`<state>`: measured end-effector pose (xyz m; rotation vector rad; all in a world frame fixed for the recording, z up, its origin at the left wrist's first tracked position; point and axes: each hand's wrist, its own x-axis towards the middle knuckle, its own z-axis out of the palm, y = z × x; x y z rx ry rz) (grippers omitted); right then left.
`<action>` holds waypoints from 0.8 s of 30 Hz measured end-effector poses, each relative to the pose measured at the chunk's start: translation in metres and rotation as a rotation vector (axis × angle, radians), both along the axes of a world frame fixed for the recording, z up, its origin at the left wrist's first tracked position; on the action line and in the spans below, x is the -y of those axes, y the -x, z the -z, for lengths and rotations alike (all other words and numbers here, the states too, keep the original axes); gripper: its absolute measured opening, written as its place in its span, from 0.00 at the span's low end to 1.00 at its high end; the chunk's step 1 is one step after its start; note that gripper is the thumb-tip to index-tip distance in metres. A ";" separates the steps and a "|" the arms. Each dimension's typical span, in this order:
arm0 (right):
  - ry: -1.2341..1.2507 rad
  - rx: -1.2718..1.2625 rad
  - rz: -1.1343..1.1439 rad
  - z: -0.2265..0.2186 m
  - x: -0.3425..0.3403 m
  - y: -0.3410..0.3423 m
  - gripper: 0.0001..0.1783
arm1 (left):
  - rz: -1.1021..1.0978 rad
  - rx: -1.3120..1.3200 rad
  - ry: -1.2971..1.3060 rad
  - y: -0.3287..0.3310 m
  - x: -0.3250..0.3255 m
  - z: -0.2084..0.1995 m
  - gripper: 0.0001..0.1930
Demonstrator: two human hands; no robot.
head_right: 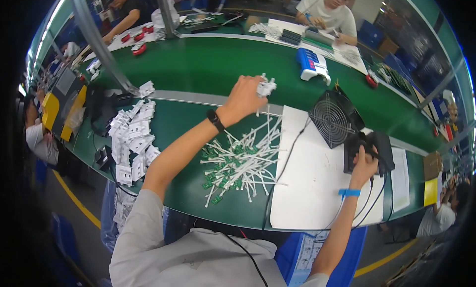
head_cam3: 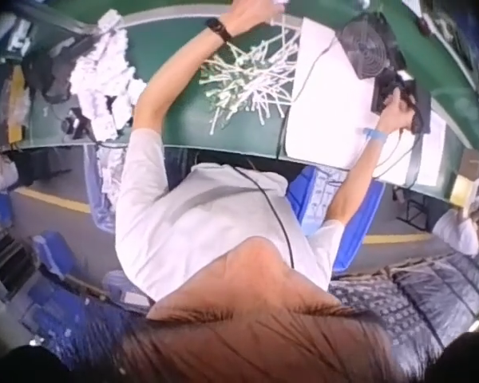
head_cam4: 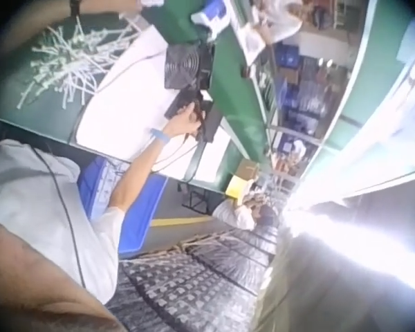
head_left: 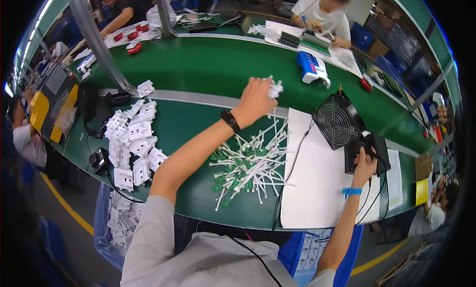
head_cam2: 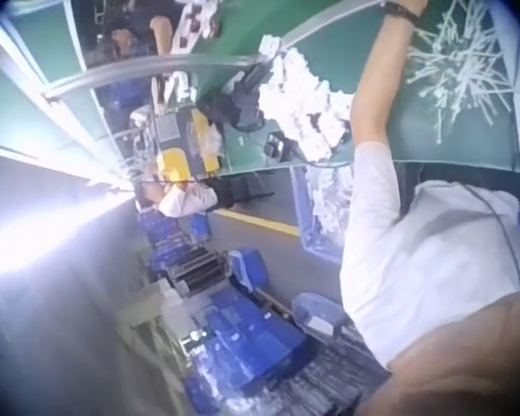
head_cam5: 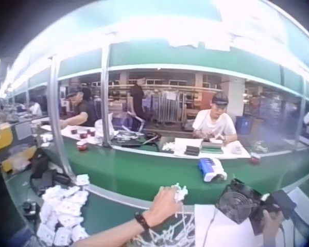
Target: Soldering wires onto small LED circuit boards and inserting them into plastic housings on an assembly line.
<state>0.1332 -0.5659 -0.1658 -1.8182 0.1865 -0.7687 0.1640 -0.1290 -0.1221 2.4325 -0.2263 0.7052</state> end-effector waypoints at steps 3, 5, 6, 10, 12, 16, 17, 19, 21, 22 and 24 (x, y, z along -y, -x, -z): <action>0.005 -0.083 0.000 0.017 -0.001 0.019 0.29 | -0.179 -0.057 -0.065 -0.040 -0.072 0.015 0.21; -0.025 -0.114 -0.057 0.020 -0.024 0.047 0.27 | -0.383 0.054 -0.120 -0.068 -0.119 0.028 0.39; 0.013 -0.121 -0.124 0.023 -0.036 0.056 0.27 | -0.551 0.233 -0.197 -0.080 -0.148 0.046 0.46; 0.111 -0.214 -0.269 0.010 -0.061 0.106 0.17 | -0.803 0.011 -0.360 -0.073 -0.213 0.043 0.51; 0.130 -0.353 -0.414 -0.016 -0.092 0.120 0.13 | -0.958 -0.164 -0.595 -0.036 -0.282 0.036 0.45; 0.230 -0.393 -0.683 -0.046 -0.140 0.129 0.11 | -1.056 -0.624 -0.698 0.021 -0.362 0.040 0.33; 0.210 -0.336 -0.737 -0.048 -0.156 0.127 0.10 | -0.995 -0.663 -0.697 0.029 -0.362 0.043 0.30; 0.281 -0.254 -0.916 -0.057 -0.193 0.115 0.11 | -0.852 -0.660 -0.543 0.044 -0.373 0.050 0.27; 0.214 -0.121 -1.056 -0.055 -0.243 0.099 0.11 | -0.778 -0.685 -0.546 0.047 -0.391 0.065 0.29; 0.242 -0.125 -1.068 -0.055 -0.266 0.089 0.11 | -0.776 -0.688 -0.549 0.044 -0.387 0.071 0.29; 0.379 -0.042 -1.015 -0.045 -0.313 0.071 0.13 | -0.929 -0.528 -0.513 0.042 -0.374 0.077 0.35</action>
